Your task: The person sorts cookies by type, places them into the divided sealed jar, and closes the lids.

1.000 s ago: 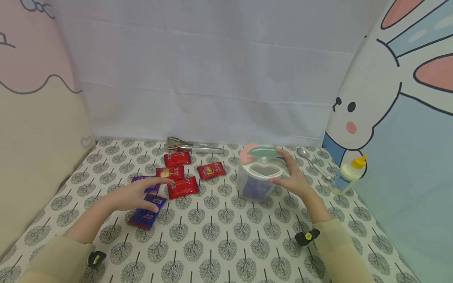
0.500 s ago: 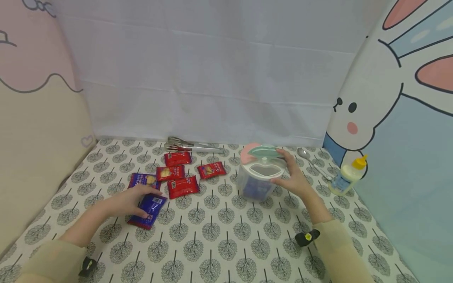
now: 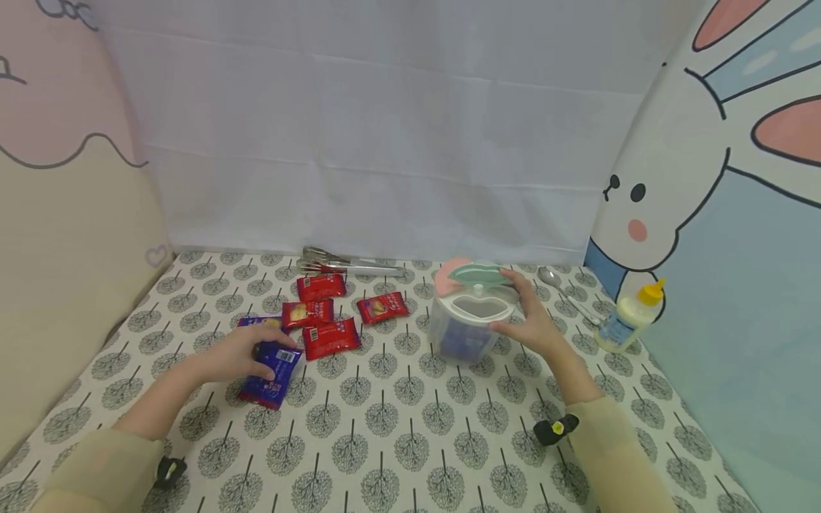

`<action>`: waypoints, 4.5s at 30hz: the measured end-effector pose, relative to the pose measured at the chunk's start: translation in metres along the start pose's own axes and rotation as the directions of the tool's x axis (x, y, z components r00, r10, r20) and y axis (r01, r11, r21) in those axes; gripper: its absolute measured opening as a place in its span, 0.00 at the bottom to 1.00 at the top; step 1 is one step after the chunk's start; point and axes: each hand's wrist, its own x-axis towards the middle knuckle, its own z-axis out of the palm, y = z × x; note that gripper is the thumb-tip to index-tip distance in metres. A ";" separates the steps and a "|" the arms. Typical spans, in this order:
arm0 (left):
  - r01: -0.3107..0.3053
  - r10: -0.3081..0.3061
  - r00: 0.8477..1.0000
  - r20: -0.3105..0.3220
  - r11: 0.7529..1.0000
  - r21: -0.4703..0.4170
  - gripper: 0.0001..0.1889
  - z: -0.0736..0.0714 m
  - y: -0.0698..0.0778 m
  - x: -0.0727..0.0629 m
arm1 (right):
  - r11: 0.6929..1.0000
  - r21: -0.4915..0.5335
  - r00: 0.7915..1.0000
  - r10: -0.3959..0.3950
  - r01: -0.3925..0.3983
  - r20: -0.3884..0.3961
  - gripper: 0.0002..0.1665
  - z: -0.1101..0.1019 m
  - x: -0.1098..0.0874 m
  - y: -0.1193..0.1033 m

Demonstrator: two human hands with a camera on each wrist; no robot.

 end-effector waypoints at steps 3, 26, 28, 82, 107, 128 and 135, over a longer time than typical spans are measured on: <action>-0.034 0.033 0.999 -0.017 0.999 -0.023 0.25 -0.006 0.005 0.004 | 1.000 -0.006 1.000 0.005 -0.005 -0.002 0.58 0.001 0.000 0.001; -0.291 0.291 0.944 -0.153 0.956 0.026 0.17 -0.051 0.093 0.043 | 1.000 -0.020 1.000 0.007 -0.007 0.004 0.58 0.001 -0.001 0.002; -0.305 0.305 0.937 -0.169 0.952 0.029 0.17 -0.056 0.103 0.048 | 1.000 -0.022 1.000 0.011 -0.011 0.003 0.58 0.001 -0.001 0.001; -0.664 0.650 0.747 -0.141 0.740 -0.103 0.27 0.038 0.219 0.168 | 1.000 0.010 0.999 -0.013 0.012 0.035 0.55 0.005 0.001 -0.015; -0.653 0.670 0.743 0.002 0.723 0.227 0.37 0.051 0.210 0.153 | 0.999 0.031 1.000 -0.008 0.007 0.028 0.55 0.004 0.000 -0.034; -0.329 0.329 0.942 -0.063 0.944 0.003 0.44 -0.036 0.119 0.073 | 1.000 0.023 1.000 0.014 -0.015 0.024 0.56 0.003 0.001 -0.035; -0.193 0.194 0.978 -0.076 0.981 0.010 0.45 -0.049 0.063 0.054 | 0.999 0.031 1.000 0.009 -0.010 0.021 0.56 0.003 0.002 -0.034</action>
